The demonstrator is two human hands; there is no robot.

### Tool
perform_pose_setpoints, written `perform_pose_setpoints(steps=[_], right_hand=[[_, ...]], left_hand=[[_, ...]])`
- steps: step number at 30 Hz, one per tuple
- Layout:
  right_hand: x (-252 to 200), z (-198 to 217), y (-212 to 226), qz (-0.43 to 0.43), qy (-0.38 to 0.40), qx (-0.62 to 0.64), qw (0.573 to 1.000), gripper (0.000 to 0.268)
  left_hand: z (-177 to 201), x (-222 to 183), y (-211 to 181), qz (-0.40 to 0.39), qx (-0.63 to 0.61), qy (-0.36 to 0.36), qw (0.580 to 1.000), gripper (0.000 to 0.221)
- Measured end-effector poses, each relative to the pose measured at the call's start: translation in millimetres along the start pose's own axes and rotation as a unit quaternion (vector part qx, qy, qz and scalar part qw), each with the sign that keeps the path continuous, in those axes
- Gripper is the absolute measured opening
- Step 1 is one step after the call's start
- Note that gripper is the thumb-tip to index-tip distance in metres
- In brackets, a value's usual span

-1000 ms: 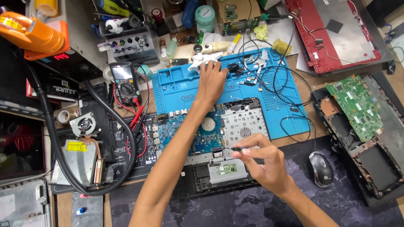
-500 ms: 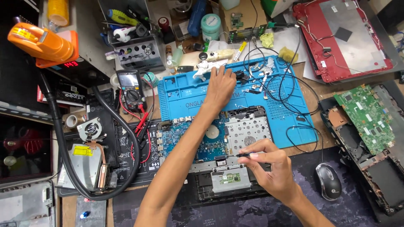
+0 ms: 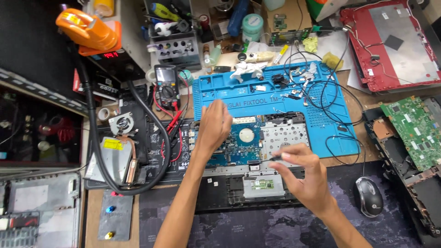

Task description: Installing a motherboard into a laptop chassis and connecting internal ribbon cables and wiring.

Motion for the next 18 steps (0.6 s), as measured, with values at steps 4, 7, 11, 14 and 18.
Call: perform_pose_setpoints(steps=[4, 7, 11, 14, 18], right_hand=[[3, -7, 10, -0.05, 0.026, 0.094, 0.994, 0.033], [-3, -10, 6, -0.05, -0.007, 0.081, 0.995, 0.035], [13, -10, 25, -0.028, -0.039, -0.015, 0.999, 0.039], [18, -8, 26, -0.061, -0.072, -0.035, 0.995, 0.038], [18, 4, 26, -0.112, -0.195, 0.034, 0.974, 0.05]], left_hand=[[11, -45, 23, 0.015, -0.039, -0.006, 0.999, 0.024], [25, -60, 20, 0.015, -0.129, -0.021, 0.991, 0.028], [35, -65, 10, 0.03, -0.244, -0.001, 0.969, 0.025], [26, -66, 11, 0.04, -0.309, 0.008, 0.95, 0.02], [3, -69, 9, 0.1, -0.468, 0.042, 0.877, 0.011]])
Point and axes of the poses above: each hand's wrist, its own x-axis towards the middle knuckle, its own z-axis out of the back of the hand, y = z × x, the point moved 7 cm from there along x, towards the middle knuckle, and after that the axes turned 4 degrees about y, right-handed, at the moved point
